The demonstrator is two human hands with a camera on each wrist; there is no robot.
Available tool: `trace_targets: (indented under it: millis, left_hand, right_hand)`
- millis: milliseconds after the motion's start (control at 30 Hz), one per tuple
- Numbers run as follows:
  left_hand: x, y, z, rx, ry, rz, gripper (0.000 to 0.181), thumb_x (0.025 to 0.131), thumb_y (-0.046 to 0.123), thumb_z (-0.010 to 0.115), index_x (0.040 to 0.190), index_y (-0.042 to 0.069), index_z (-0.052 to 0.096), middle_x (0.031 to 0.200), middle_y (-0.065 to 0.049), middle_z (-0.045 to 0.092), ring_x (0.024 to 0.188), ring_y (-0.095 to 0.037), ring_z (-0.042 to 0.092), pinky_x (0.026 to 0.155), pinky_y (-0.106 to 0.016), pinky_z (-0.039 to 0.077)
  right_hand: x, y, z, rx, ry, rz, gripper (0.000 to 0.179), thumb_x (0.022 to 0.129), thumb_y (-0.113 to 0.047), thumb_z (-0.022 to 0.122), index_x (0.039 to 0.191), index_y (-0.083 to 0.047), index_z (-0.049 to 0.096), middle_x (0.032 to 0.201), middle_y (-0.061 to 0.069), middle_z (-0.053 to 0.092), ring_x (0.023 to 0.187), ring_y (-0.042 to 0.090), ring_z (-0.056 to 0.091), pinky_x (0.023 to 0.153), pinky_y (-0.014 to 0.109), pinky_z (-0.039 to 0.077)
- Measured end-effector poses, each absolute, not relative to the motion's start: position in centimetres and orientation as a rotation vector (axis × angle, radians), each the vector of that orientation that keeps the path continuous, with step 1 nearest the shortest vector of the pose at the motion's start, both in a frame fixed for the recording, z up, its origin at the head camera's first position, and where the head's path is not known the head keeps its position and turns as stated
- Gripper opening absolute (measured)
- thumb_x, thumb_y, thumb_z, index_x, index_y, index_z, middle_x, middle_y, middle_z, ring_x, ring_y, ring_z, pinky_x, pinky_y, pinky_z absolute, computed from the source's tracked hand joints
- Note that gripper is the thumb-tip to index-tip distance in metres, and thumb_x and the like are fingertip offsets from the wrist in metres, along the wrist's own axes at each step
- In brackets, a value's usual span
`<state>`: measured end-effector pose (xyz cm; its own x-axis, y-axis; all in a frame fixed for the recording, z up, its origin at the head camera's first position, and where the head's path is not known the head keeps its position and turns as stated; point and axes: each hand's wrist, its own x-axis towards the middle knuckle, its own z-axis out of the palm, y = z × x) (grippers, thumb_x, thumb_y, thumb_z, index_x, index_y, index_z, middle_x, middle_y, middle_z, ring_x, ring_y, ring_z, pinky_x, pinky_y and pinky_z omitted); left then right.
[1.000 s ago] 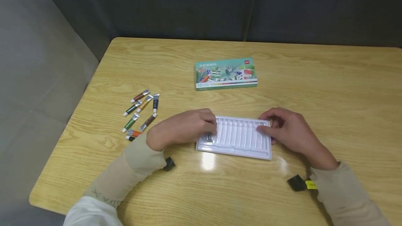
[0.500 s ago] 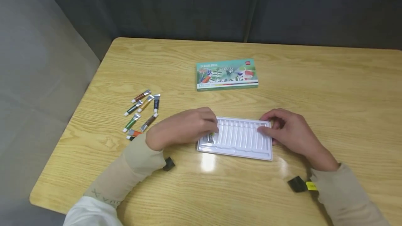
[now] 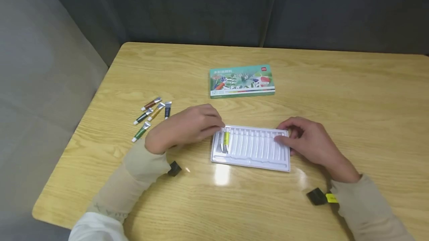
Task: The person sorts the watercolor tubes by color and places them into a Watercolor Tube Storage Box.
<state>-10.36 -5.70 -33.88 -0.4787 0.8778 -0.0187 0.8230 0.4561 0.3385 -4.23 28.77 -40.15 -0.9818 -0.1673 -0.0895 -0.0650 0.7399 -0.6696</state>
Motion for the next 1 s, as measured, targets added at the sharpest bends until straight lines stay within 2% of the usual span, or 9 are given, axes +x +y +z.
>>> trace_targets:
  millis: [233, 367, 500, 633, 867, 1000]
  left_hand:
    - [-11.3, -7.3, -34.1, 1.426, 2.585, 0.462, 0.025, 0.105, 0.021, 0.061, 0.119, 0.008, 0.077, 0.117, -0.005, 0.076, 0.112, -0.02, 0.068, 0.101, -0.034, 0.054]
    - [-11.7, -8.3, -34.2, 1.316, 2.609, 0.455, 0.028, 0.106, 0.023, 0.059, 0.124, 0.009, 0.075, 0.123, -0.005, 0.074, 0.117, -0.021, 0.067, 0.104, -0.035, 0.054]
    - [-11.9, -9.3, -34.0, 1.143, 2.655, 0.484, 0.033, 0.107, 0.027, 0.057, 0.132, 0.011, 0.07, 0.131, -0.006, 0.071, 0.124, -0.021, 0.065, 0.109, -0.038, 0.051]
    - [-12.1, -10.2, -33.7, 1.057, 2.695, 0.494, 0.037, 0.107, 0.029, 0.056, 0.139, 0.011, 0.065, 0.136, -0.007, 0.07, 0.124, -0.022, 0.065, 0.109, -0.04, 0.051]
    - [-12.9, -11.9, -33.0, 0.939, 2.756, 0.463, 0.044, 0.106, 0.03, 0.058, 0.146, 0.012, 0.057, 0.123, -0.004, 0.073, 0.11, -0.02, 0.067, 0.101, -0.038, 0.055]
    - [-13.2, -13.7, -32.7, 0.804, 2.778, 0.479, 0.046, 0.107, 0.031, 0.056, 0.149, 0.013, 0.054, 0.122, -0.003, 0.072, 0.108, -0.021, 0.067, 0.098, -0.038, 0.054]
  right_hand:
    - [-4.3, 28.8, -40.2, -0.196, 2.783, -1.08, 0.026, 0.087, -0.024, 0.084, 0.109, -0.015, 0.073, 0.074, 0.002, 0.061, 0.061, 0.009, 0.054, 0.056, 0.022, 0.042]
    - [-4.2, 28.8, -40.4, -0.209, 2.773, -1.093, 0.025, 0.088, -0.023, 0.084, 0.109, -0.015, 0.072, 0.071, 0.002, 0.061, 0.058, 0.011, 0.055, 0.056, 0.022, 0.043]
    - [-4.3, 28.6, -40.4, -0.208, 2.77, -1.083, 0.025, 0.088, -0.023, 0.083, 0.11, -0.015, 0.073, 0.073, 0.002, 0.062, 0.06, 0.01, 0.054, 0.055, 0.022, 0.044]
    - [-4.3, 28.7, -40.3, -0.211, 2.775, -1.081, 0.025, 0.088, -0.024, 0.083, 0.11, -0.015, 0.073, 0.073, 0.001, 0.062, 0.061, 0.01, 0.054, 0.056, 0.022, 0.043]
    - [-4.1, 29.0, -40.4, -0.182, 2.799, -1.057, 0.027, 0.087, -0.024, 0.084, 0.11, -0.016, 0.074, 0.076, 0.0, 0.061, 0.067, 0.007, 0.051, 0.057, 0.022, 0.039]
    - [-4.4, 28.8, -40.5, -0.204, 2.8, -1.05, 0.027, 0.088, -0.023, 0.084, 0.111, -0.016, 0.074, 0.076, 0.001, 0.061, 0.064, 0.007, 0.051, 0.056, 0.022, 0.04]
